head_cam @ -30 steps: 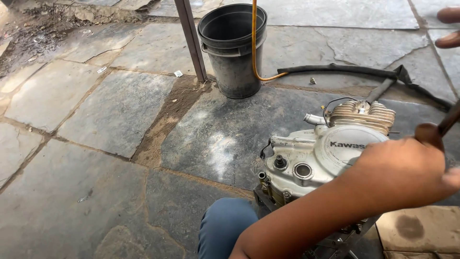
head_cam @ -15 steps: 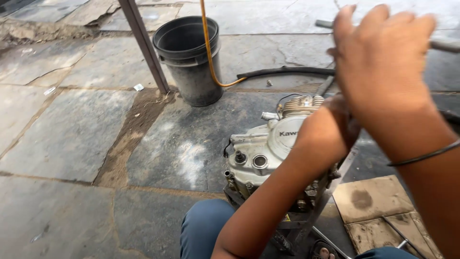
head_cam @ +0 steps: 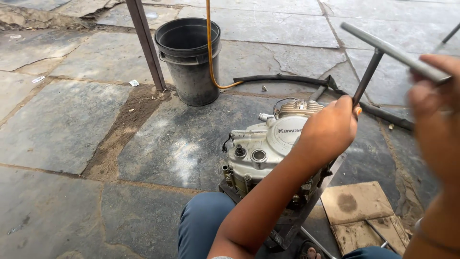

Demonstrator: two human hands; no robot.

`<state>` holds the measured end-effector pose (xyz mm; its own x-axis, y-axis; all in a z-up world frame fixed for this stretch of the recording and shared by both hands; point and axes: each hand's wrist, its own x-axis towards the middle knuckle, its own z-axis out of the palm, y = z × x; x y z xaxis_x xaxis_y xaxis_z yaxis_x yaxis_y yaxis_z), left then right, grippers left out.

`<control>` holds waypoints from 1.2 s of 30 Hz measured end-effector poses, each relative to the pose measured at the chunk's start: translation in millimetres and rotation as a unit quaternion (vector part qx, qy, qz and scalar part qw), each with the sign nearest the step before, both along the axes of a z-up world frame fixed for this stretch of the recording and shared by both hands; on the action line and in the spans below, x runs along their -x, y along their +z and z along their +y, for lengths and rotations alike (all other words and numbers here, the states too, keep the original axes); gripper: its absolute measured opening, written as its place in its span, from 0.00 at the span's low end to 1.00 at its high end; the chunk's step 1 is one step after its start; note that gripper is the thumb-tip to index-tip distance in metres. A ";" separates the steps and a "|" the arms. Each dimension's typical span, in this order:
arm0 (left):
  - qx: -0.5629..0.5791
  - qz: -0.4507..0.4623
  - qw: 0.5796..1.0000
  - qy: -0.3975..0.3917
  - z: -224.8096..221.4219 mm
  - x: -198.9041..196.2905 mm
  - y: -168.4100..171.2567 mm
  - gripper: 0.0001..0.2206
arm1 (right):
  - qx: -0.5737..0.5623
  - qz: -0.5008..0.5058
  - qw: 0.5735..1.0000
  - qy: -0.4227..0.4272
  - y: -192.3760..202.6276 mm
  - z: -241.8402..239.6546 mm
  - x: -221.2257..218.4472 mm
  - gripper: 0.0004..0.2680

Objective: Use a T-handle wrench and other tools to disassemble or repair a motorcycle engine block.

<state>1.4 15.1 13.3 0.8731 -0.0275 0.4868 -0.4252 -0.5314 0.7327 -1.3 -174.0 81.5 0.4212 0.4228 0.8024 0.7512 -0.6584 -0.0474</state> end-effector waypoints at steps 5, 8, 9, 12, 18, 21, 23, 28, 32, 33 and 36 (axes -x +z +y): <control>-0.025 0.045 0.999 -0.014 -3.3 -3.2 4.3 0.12 | 0.079 -0.066 0.995 -0.018 24.0 107.1 70.7 0.15; -0.031 0.050 0.997 -0.040 -1.0 -10.7 10.9 0.12 | 0.124 -0.156 0.980 -0.022 19.1 97.4 60.1 0.13; -0.029 0.053 0.997 -0.051 1.0 -12.5 12.0 0.12 | 0.064 -0.131 0.989 -0.004 12.1 87.1 53.4 0.13; -0.066 0.114 0.989 -0.064 9.4 -2.0 27.9 0.12 | -0.015 -0.054 0.998 0.030 -0.7 45.6 12.2 0.15; -0.035 0.092 0.991 -0.090 6.9 -16.5 6.2 0.11 | 0.015 -0.031 0.999 0.031 -8.8 -0.3 -84.4 0.17; -0.031 0.083 0.993 -0.073 0.6 -22.3 -7.1 0.12 | 0.059 -0.003 0.996 -0.062 19.4 47.9 -75.7 0.17; -0.040 0.063 0.996 -0.055 3.0 -29.2 -15.1 0.11 | 0.078 0.034 0.986 -0.145 53.2 100.7 -38.4 0.19; 0.002 0.093 0.995 -0.025 16.6 -31.0 -14.3 0.12 | 0.455 -0.149 0.817 -0.320 93.4 141.2 27.1 0.17; -0.003 0.152 0.986 -0.062 11.0 -15.6 -0.6 0.13 | 0.484 -0.078 0.806 -0.332 70.8 102.8 -42.8 0.09; -0.024 0.125 0.989 -0.076 5.8 -17.1 -6.1 0.13 | 0.475 -0.006 0.802 -0.363 69.1 99.8 -49.5 0.09; -0.041 0.086 0.993 -0.070 2.3 -4.9 -5.2 0.12 | 0.387 0.159 0.823 -0.384 88.3 109.4 -45.2 0.10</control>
